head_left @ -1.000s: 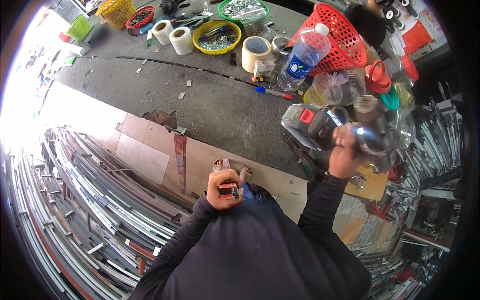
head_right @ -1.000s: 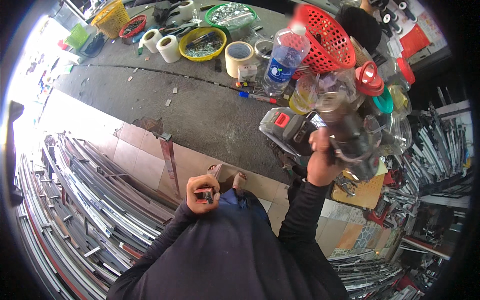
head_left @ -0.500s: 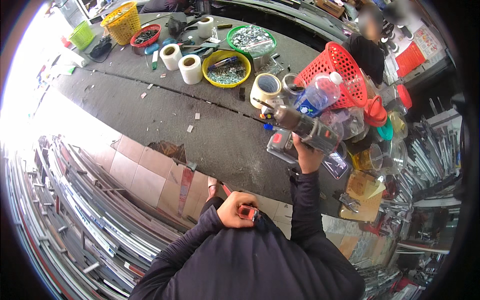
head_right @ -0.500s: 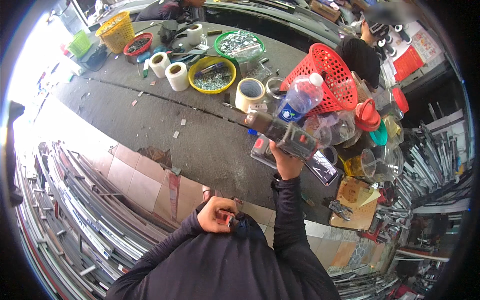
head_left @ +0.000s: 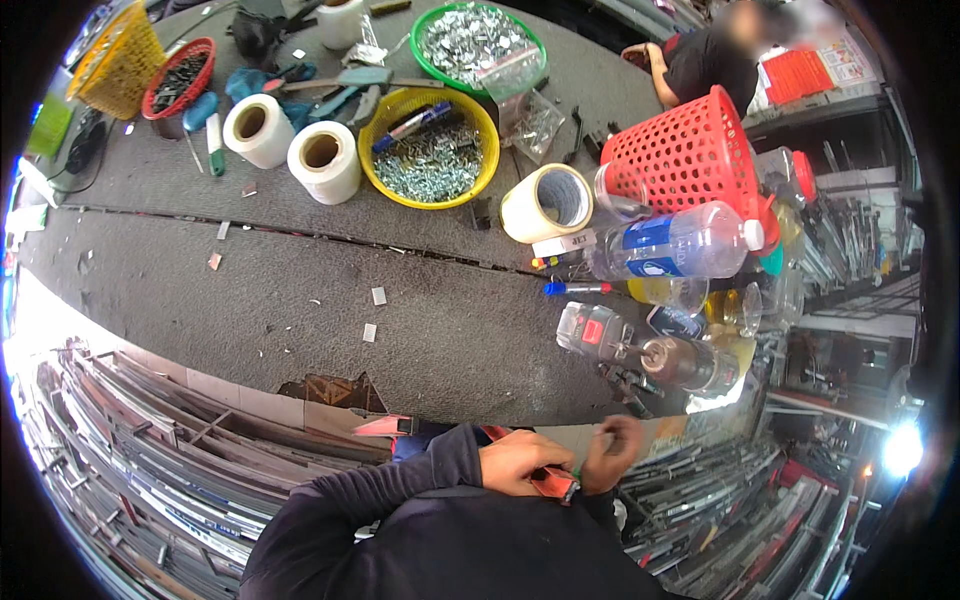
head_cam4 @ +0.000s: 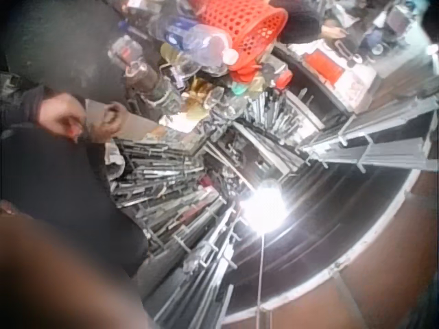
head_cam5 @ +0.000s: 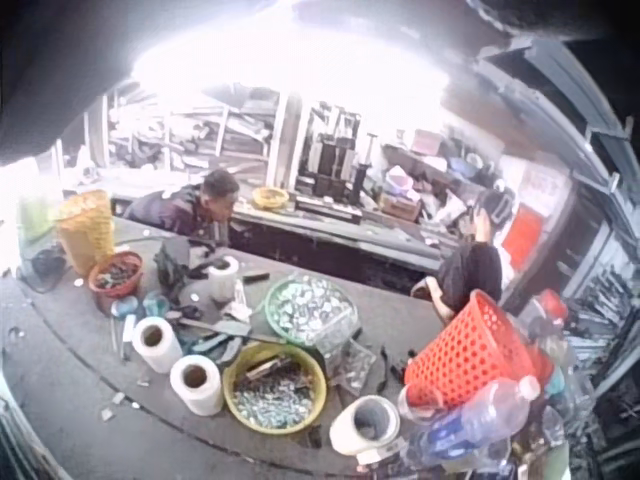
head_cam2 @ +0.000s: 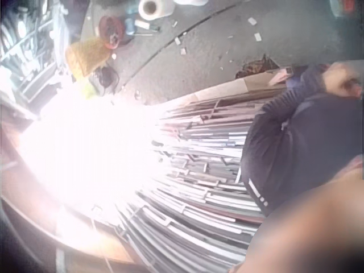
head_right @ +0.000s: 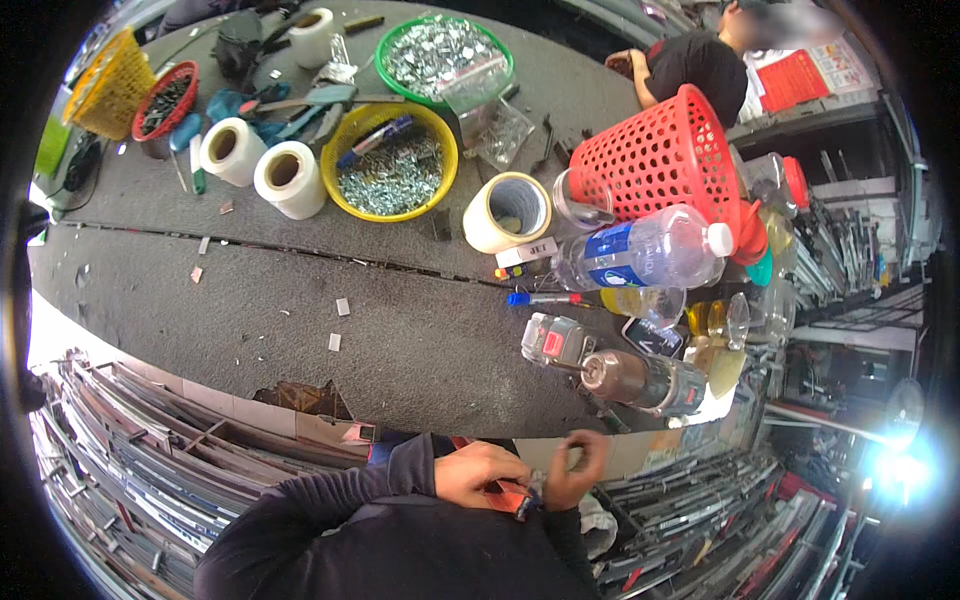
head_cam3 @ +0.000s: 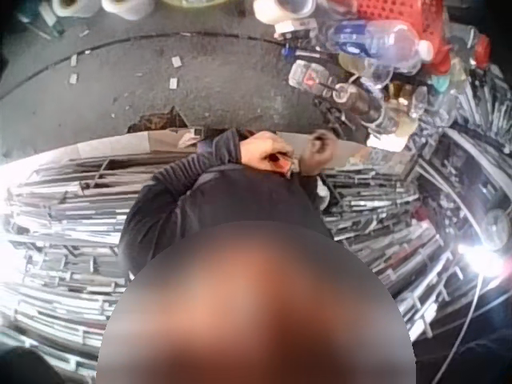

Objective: The person uses pliers to bend a small metal bracket, then uses a cordless drill to drive screws into it. The person handles the bracket and drill repeatedly while working at a cluttered workbench.

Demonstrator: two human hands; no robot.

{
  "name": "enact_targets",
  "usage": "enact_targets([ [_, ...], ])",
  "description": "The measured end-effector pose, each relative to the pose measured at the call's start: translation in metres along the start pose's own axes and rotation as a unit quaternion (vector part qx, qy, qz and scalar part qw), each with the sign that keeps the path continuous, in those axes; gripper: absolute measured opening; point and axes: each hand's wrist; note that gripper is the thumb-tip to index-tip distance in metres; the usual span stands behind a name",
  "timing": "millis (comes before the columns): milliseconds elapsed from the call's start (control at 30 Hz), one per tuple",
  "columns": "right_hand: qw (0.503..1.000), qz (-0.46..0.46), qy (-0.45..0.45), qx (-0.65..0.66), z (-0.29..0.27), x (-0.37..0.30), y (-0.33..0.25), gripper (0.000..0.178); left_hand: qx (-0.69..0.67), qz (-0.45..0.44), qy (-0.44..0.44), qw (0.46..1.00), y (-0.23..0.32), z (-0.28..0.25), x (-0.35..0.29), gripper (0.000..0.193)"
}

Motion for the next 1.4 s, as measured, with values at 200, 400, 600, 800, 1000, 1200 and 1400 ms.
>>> enact_targets([
  [200, 0.935, -0.054, -0.350, 0.004, 0.020, -0.008, -0.010, 0.058, -0.060, 0.047, 0.060, 0.995, 0.006, -0.012, 0.006, 0.035],
  [400, 0.915, -0.056, -0.397, 0.045, 0.037, 0.019, -0.020, 0.045, -0.094, 0.032, 0.103, 0.990, 0.010, -0.024, 0.008, 0.038],
  [600, 0.907, -0.016, -0.418, 0.057, 0.044, 0.020, -0.011, 0.034, -0.089, 0.002, 0.123, 0.988, 0.035, -0.046, 0.012, 0.045],
  [800, 0.894, -0.040, -0.447, 0.004, 0.041, 0.019, 0.001, 0.036, 0.037, -0.005, 0.174, 0.984, 0.095, -0.139, 0.001, 0.054],
  [1000, 0.890, -0.071, -0.450, -0.017, 0.043, 0.018, 0.025, 0.048, 0.491, -0.038, 0.365, 0.790, 0.073, -0.286, 0.037, 0.062],
  [1200, 0.892, -0.070, -0.447, 0.005, 0.043, 0.014, 0.028, 0.048, 0.681, -0.305, 0.301, 0.594, 0.022, -0.327, 0.072, 0.063],
  [1400, 0.888, -0.056, -0.455, 0.048, 0.039, 0.016, 0.023, 0.043, 0.642, -0.323, 0.321, 0.617, 0.032, -0.303, 0.059, 0.041],
])
Point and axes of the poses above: each hand's wrist, its own x-axis towards the middle knuckle, its own z-axis out of the palm, y = z × x, and after that the axes turned 1 degree about -x, right-handed
